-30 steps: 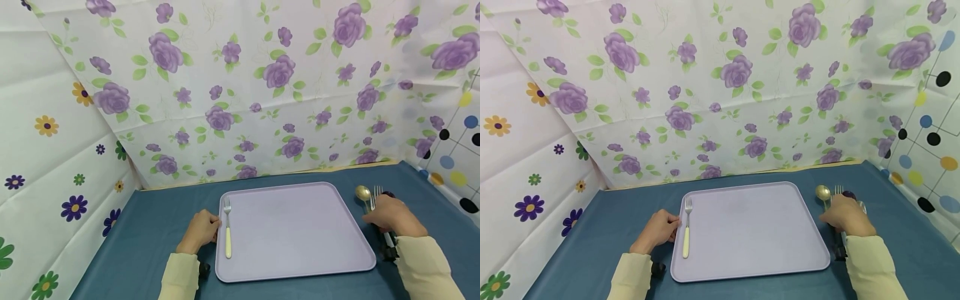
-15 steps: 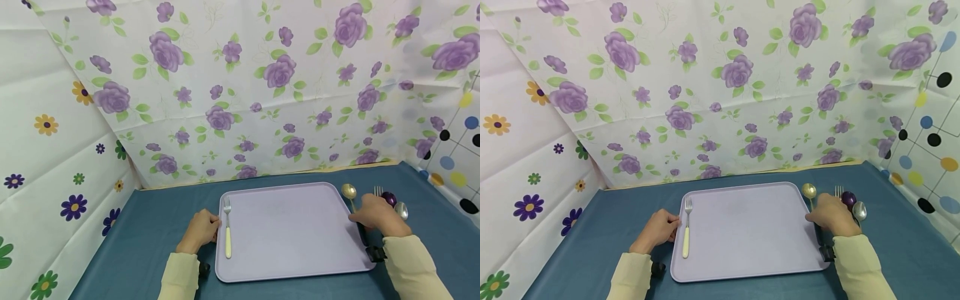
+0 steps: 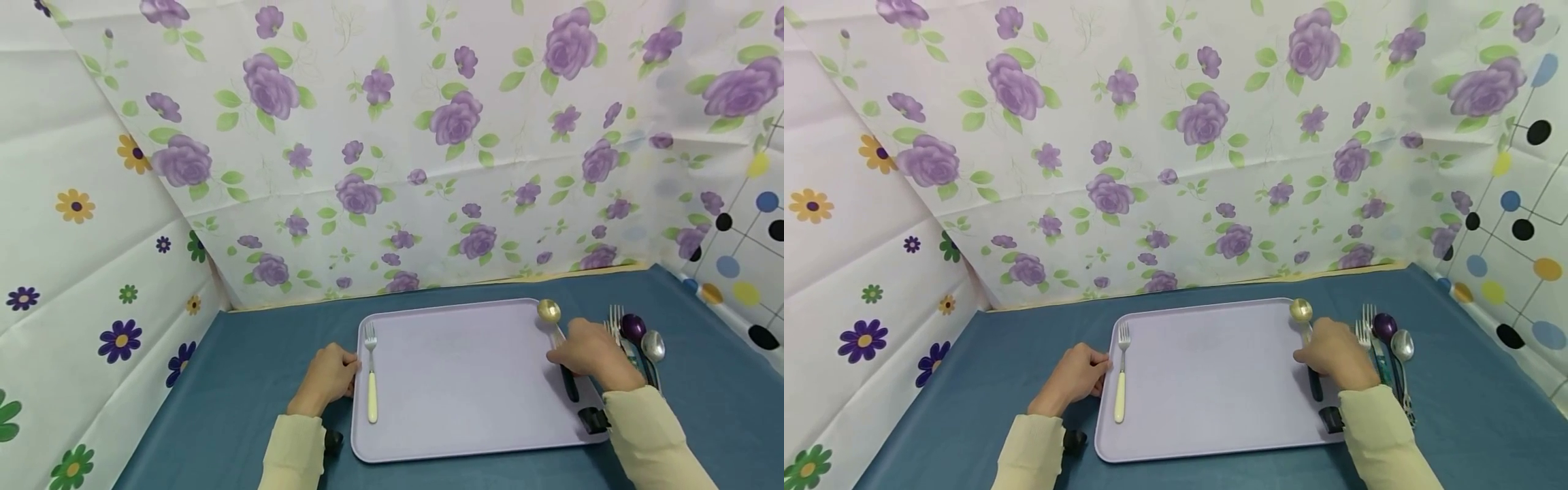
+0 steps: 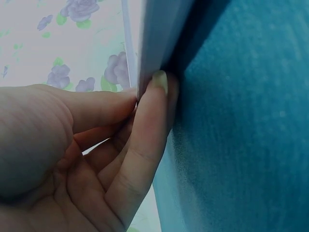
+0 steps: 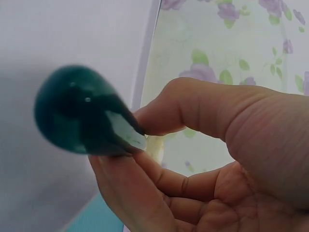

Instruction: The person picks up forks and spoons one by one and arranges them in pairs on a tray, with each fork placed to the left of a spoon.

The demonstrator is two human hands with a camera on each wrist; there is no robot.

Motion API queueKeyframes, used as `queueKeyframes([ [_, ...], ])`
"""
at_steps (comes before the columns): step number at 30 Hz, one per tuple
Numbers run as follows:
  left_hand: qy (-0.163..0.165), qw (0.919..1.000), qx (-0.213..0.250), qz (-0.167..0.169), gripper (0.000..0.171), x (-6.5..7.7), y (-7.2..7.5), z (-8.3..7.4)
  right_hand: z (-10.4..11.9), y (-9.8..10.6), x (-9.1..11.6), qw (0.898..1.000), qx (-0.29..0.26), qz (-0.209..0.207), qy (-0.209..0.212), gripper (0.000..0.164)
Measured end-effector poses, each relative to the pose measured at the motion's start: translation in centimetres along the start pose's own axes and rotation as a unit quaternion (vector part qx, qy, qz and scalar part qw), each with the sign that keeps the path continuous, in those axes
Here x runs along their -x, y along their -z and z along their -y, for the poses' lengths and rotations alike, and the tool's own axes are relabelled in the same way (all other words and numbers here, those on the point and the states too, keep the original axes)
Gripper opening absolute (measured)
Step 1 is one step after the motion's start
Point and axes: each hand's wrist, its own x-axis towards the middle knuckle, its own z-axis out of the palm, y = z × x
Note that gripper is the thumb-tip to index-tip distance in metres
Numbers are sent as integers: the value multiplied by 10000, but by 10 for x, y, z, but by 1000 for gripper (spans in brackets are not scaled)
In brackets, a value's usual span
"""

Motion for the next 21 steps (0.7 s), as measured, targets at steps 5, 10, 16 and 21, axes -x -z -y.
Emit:
queueKeyframes([
  [5, -37, 10000, 20, 10, 18, 0, 0, 2, 13, -7, 0, 9999, -56, -88, -32, 28],
  [10, -45, 10000, 28, 14, 18, 0, -1, 0, 28, -14, 0, 9998, -120, -139, 58, 28],
  [16, -68, 10000, 70, 15, 17, 1, 0, -2, 42, -23, -2, 9997, -136, -179, 131, 27],
  [21, -83, 9999, 64, 5, 16, 2, 1, -2, 50, -31, -4, 9996, -103, -234, 148, 27],
])
